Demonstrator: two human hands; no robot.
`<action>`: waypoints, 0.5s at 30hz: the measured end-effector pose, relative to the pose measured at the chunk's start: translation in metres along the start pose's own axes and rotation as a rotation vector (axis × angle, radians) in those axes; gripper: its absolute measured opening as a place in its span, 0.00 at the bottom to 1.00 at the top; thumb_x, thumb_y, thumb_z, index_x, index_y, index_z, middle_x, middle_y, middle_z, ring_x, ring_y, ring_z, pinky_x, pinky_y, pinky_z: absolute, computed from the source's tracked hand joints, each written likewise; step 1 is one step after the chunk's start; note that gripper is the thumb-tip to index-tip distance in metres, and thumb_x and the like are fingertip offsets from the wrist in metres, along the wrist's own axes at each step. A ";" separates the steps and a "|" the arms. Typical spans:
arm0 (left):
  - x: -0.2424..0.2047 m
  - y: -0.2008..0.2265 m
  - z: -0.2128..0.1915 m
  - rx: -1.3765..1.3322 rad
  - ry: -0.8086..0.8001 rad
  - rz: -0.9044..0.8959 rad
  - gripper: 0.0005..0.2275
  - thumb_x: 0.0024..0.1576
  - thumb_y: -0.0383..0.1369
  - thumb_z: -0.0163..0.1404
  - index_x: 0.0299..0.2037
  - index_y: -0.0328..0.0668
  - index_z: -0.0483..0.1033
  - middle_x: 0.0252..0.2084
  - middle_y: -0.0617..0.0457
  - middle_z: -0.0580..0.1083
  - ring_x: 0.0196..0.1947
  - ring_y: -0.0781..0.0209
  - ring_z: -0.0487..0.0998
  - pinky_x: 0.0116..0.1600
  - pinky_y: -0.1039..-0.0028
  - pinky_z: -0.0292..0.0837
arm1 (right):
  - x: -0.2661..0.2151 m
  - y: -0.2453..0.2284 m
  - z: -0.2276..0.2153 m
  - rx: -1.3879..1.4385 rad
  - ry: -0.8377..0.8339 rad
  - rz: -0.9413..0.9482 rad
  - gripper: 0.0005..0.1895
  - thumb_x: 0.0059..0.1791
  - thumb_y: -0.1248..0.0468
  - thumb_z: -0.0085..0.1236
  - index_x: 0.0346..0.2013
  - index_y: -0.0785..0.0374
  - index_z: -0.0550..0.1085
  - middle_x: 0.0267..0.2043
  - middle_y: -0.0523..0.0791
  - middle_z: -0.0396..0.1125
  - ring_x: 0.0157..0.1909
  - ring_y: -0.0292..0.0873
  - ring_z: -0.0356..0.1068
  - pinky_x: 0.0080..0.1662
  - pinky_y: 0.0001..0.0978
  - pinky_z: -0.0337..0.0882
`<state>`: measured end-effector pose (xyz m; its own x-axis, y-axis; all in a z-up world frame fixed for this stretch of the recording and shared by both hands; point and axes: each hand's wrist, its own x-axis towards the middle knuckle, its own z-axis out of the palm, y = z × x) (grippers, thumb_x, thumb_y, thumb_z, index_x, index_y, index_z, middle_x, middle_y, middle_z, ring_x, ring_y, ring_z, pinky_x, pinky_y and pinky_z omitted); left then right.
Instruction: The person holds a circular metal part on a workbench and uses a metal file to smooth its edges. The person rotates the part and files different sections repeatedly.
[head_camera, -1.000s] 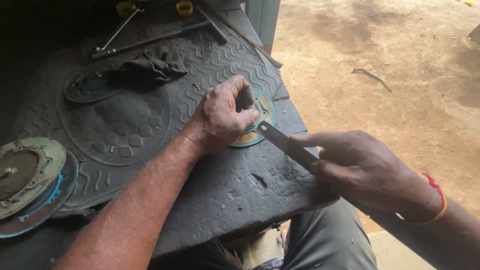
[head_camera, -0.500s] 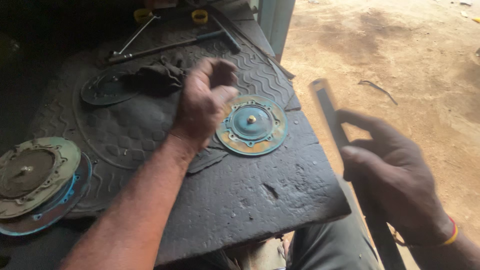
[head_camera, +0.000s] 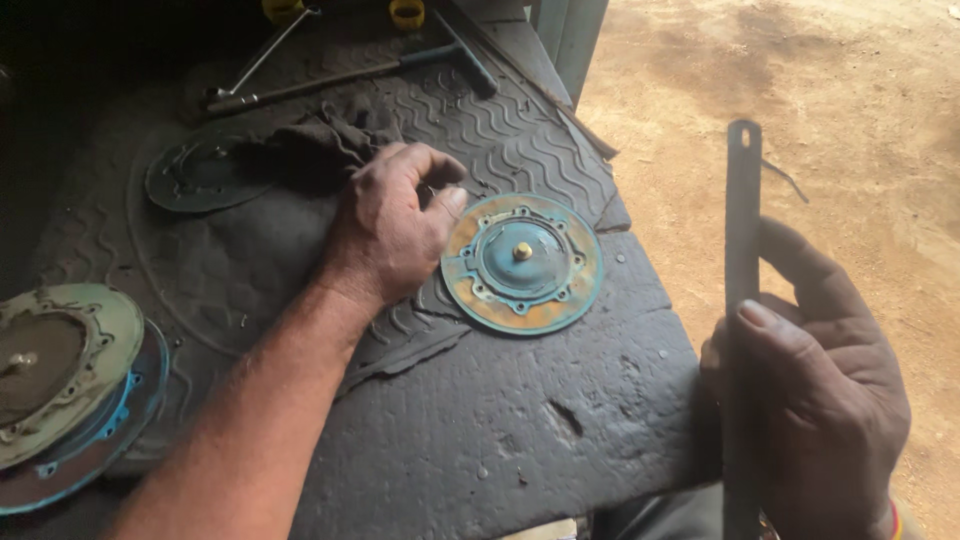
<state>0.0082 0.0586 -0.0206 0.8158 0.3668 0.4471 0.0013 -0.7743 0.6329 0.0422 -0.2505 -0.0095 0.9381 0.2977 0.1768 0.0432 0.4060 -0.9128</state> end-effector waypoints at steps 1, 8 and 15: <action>0.000 0.002 0.000 -0.015 -0.018 0.021 0.08 0.56 0.32 0.55 0.42 0.39 0.80 0.44 0.46 0.77 0.44 0.54 0.80 0.49 0.65 0.77 | 0.000 0.001 0.001 -0.011 0.037 0.018 0.32 0.52 0.71 0.51 0.72 0.76 0.64 0.28 0.46 0.68 0.29 0.35 0.67 0.35 0.25 0.66; -0.006 0.030 0.005 0.056 -0.223 0.138 0.15 0.53 0.39 0.59 0.48 0.45 0.83 0.50 0.47 0.77 0.56 0.51 0.74 0.62 0.56 0.65 | -0.002 0.003 0.002 -0.109 0.146 0.025 0.34 0.50 0.70 0.54 0.72 0.78 0.67 0.32 0.51 0.70 0.30 0.37 0.69 0.37 0.26 0.67; -0.004 0.047 0.008 0.080 -0.368 0.051 0.17 0.48 0.46 0.62 0.45 0.53 0.85 0.51 0.52 0.76 0.57 0.56 0.71 0.66 0.56 0.54 | -0.006 -0.001 0.015 -0.094 0.149 -0.027 0.34 0.48 0.70 0.57 0.70 0.78 0.67 0.34 0.51 0.71 0.32 0.37 0.70 0.38 0.27 0.69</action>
<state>0.0102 0.0165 0.0025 0.9692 0.1285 0.2101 -0.0109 -0.8299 0.5578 0.0309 -0.2398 -0.0039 0.9765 0.1532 0.1518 0.0948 0.3272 -0.9402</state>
